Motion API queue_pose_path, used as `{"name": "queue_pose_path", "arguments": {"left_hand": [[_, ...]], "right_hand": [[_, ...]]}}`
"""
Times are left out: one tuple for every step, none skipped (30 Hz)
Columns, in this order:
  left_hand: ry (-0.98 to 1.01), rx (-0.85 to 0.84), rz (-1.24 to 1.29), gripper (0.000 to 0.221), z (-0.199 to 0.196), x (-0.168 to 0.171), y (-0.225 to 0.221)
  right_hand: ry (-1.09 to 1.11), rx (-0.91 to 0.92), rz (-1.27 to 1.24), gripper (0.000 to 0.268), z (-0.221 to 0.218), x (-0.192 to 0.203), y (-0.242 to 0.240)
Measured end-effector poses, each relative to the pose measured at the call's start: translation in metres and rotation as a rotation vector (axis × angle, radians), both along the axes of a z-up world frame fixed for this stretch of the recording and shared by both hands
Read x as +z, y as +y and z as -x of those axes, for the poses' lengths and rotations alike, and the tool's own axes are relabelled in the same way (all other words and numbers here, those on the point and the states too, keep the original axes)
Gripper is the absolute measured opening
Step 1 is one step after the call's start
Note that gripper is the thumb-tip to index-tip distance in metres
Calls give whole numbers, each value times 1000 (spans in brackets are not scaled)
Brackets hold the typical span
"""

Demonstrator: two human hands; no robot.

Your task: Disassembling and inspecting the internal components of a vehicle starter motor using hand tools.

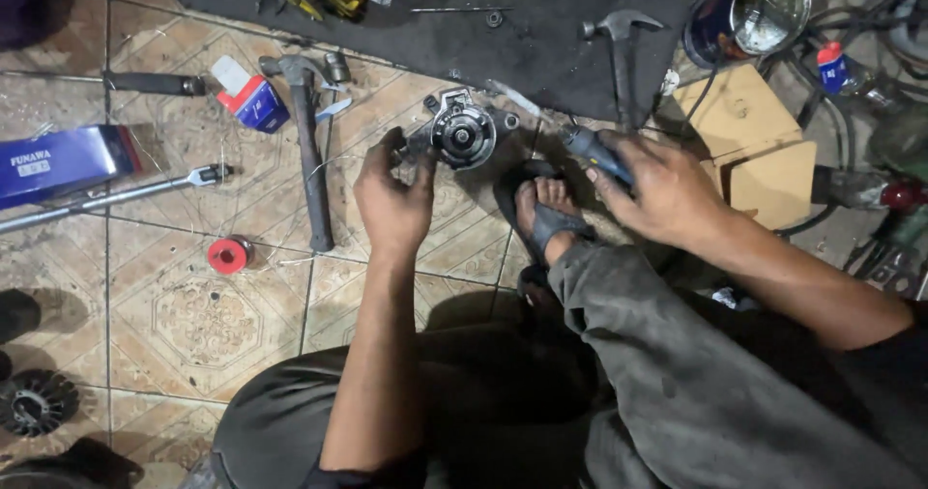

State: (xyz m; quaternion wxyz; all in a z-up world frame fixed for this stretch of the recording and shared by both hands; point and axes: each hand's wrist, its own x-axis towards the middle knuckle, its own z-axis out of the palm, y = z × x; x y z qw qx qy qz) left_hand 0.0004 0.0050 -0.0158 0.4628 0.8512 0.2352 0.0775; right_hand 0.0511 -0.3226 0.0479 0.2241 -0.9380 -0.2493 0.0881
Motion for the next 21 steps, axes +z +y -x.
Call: {"name": "queue_pose_path", "arguments": {"left_hand": [[43,27,-30,50,0,-1,4],[44,25,-33,50,0,0,3],[73,37,-36,48,-1,1,2],[104,49,-37,46,0,1,0],[106,48,-39,46,0,-4,-1],[139,44,-69,46,1,-8,0],[172,40,-99,46,1,-12,1],[173,37,-104,46,3,-13,2],[179,13,-104,44,4,-14,2],[186,-9,-105,43,7,-15,3],[190,-12,-109,43,7,-15,1],[182,-19,-111,41,6,-14,0],[175,-27,-114,39,6,-13,0],[179,-27,-123,39,5,-12,-1],[172,-28,-110,38,5,-11,-2],[163,-30,-101,37,4,-9,-1],[166,-32,-113,37,7,-13,0],[158,-35,-118,36,6,-18,2],[150,-37,-124,35,5,-22,3],[149,-40,-134,35,6,-19,2],[145,-22,-89,35,6,-16,0]], "right_hand": [[32,-12,-8,44,4,-3,-2],[33,-14,-11,44,4,-7,-5],[52,-20,-16,43,4,-11,-7],[71,-25,-19,42,5,-15,-9],[73,-27,-21,42,5,-16,-11],[88,-28,-19,42,4,-18,-12],[102,-30,-18,41,4,-20,-13],[103,-33,-22,41,5,-20,-13],[101,-35,-26,41,5,-19,-13],[101,-35,-29,41,6,-18,-13],[105,-38,-34,41,6,-18,-13],[98,-34,-33,42,5,-18,-13],[92,-30,-32,42,5,-18,-13],[96,-31,-41,42,4,-19,-14],[86,-25,-31,42,4,-19,-15],[74,-20,-23,43,4,-21,-15],[78,-23,-36,43,4,-17,-11],[51,-20,-36,41,1,-13,-7],[24,-18,-37,38,-2,-8,-4],[23,-22,-46,38,-1,-9,-4],[19,-18,-64,39,-1,-9,-3]]}}
